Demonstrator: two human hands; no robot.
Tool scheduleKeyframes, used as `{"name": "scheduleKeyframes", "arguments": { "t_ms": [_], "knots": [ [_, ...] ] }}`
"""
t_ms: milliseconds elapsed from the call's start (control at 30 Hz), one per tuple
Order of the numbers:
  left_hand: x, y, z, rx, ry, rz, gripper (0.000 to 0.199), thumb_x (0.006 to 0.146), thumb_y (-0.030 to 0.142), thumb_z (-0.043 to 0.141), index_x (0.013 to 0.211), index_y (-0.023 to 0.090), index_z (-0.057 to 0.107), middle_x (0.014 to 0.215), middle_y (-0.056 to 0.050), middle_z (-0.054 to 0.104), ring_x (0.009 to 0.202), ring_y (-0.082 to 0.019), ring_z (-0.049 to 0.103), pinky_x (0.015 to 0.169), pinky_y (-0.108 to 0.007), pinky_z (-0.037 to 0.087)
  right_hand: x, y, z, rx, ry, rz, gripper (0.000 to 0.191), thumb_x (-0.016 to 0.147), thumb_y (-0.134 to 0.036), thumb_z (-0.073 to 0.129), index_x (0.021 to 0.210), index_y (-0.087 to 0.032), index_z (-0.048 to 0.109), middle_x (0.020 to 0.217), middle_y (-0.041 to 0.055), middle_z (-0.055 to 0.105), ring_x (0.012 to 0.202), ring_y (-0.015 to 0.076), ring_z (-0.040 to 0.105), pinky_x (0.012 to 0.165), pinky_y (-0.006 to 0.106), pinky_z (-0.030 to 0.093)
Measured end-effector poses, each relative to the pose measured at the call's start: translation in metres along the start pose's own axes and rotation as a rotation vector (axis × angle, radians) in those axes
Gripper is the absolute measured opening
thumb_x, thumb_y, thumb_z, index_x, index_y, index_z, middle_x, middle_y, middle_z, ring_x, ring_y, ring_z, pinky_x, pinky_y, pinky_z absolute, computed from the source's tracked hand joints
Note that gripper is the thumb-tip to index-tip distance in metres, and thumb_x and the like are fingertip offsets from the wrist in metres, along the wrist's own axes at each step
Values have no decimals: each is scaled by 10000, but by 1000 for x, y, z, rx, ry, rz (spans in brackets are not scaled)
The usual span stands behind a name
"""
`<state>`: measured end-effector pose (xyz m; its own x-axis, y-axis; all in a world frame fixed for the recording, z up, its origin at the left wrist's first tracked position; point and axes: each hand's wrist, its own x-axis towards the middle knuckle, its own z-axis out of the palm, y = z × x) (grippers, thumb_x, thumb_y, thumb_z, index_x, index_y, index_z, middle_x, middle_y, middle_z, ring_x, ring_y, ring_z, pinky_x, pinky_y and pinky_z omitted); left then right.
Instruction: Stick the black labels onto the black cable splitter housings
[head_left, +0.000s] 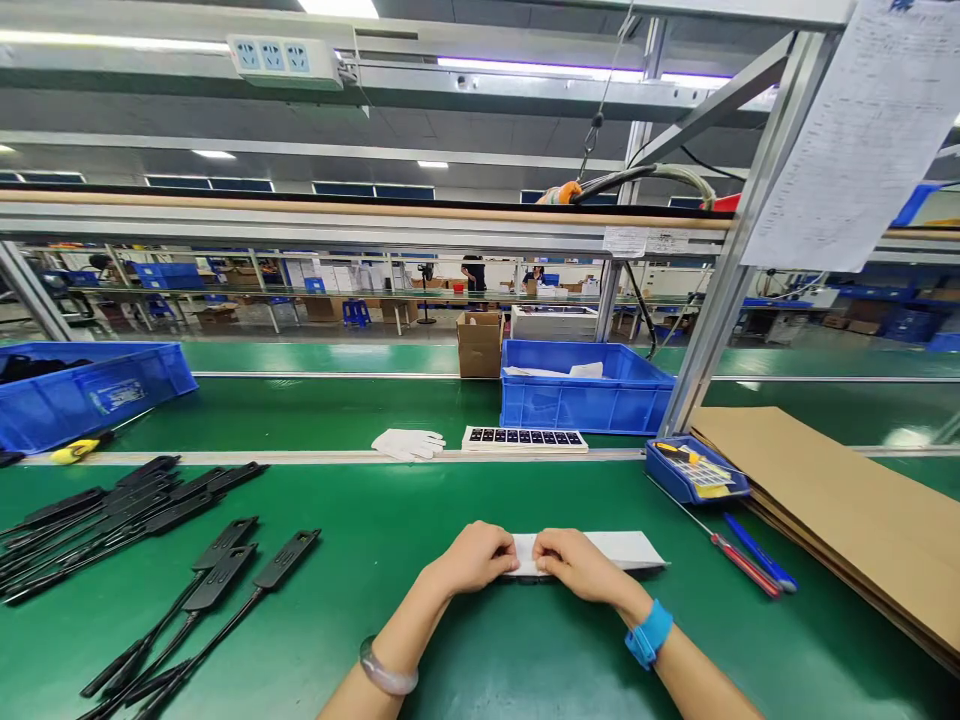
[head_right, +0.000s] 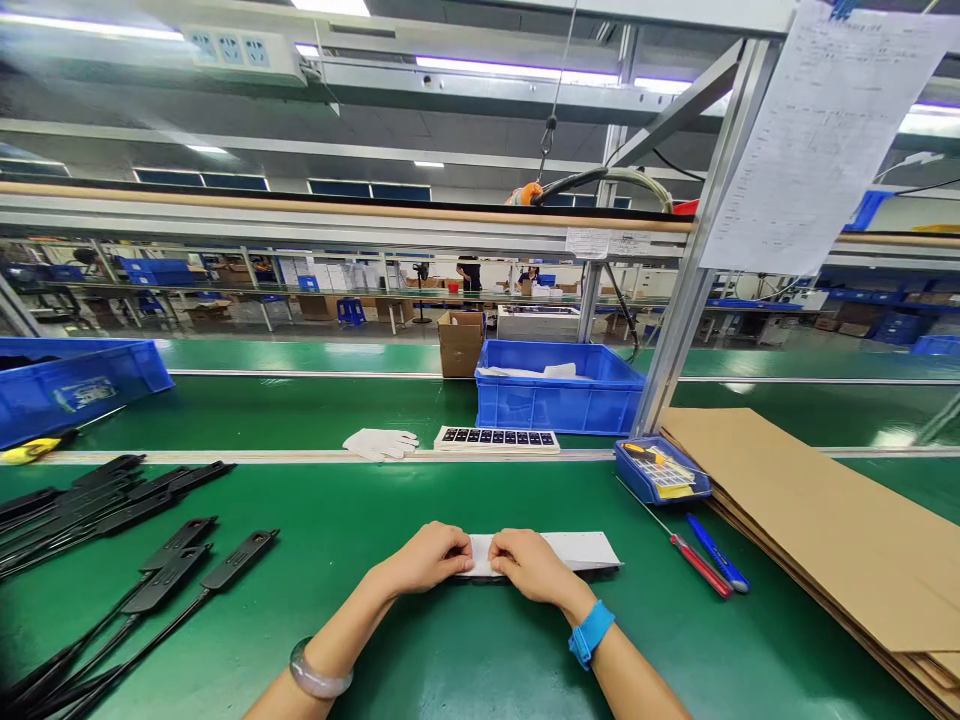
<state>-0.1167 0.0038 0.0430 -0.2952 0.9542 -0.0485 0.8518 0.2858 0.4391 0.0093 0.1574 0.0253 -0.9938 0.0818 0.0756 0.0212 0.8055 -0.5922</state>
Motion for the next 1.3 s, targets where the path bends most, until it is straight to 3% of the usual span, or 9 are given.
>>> {"name": "scheduleKeyframes", "arguments": {
  "t_ms": [167,433,533,800,967,1067,1200,1300],
  "knots": [
    [6,1,-2,-21,3,-45,155,795,201,499,792,188,654,813,-38,675,787,-190,603,685,-245,381,2,-4,0,-73,63,55,159,802,-103,480,734,-173,606,730,9,611,702,153,532,629,227,320],
    [-1,-16,-18,-237,-163,1,348,664,66,489,956,167,650,850,2,678,744,-120,603,626,-168,421,-6,5,-21,-199,-26,76,148,813,-124,514,749,-190,630,774,16,639,727,164,563,619,230,321],
    [-3,-18,-17,-244,-154,0,357,648,64,493,952,164,649,868,0,675,764,-120,601,654,-170,426,-5,2,-22,-263,-23,117,157,850,-143,484,793,-189,623,794,32,653,748,186,576,627,249,302],
    [-6,-21,-17,-80,-72,-65,160,720,165,550,856,182,632,785,4,649,753,-142,590,666,-202,406,-7,5,-30,-265,-58,127,141,852,-153,516,788,-208,629,816,21,672,783,189,591,624,239,302],
    [-10,-2,-11,97,-12,-64,278,755,77,462,986,168,589,982,-86,608,898,-219,569,768,-300,411,-8,9,-30,-241,-47,101,178,855,-139,489,748,-192,620,765,30,659,737,190,578,617,250,288],
    [-12,13,-4,190,43,-55,248,860,149,366,999,147,572,1021,-139,570,968,-273,533,853,-396,379,-4,3,-20,-179,-58,57,163,863,-167,493,770,-207,621,737,3,643,709,165,565,623,232,303],
    [-7,18,3,187,16,-43,210,884,296,429,917,174,596,931,-90,605,901,-235,569,788,-319,415,0,-6,-8,-88,-68,43,156,866,-186,481,812,-205,627,733,-9,633,691,148,549,618,214,322],
    [0,12,5,153,5,-64,175,860,301,480,883,194,617,899,-62,638,863,-220,596,723,-278,418,-3,-2,-14,-35,-114,61,118,806,-150,533,816,-190,643,690,-24,621,638,131,535,574,200,324]
  ]
}}
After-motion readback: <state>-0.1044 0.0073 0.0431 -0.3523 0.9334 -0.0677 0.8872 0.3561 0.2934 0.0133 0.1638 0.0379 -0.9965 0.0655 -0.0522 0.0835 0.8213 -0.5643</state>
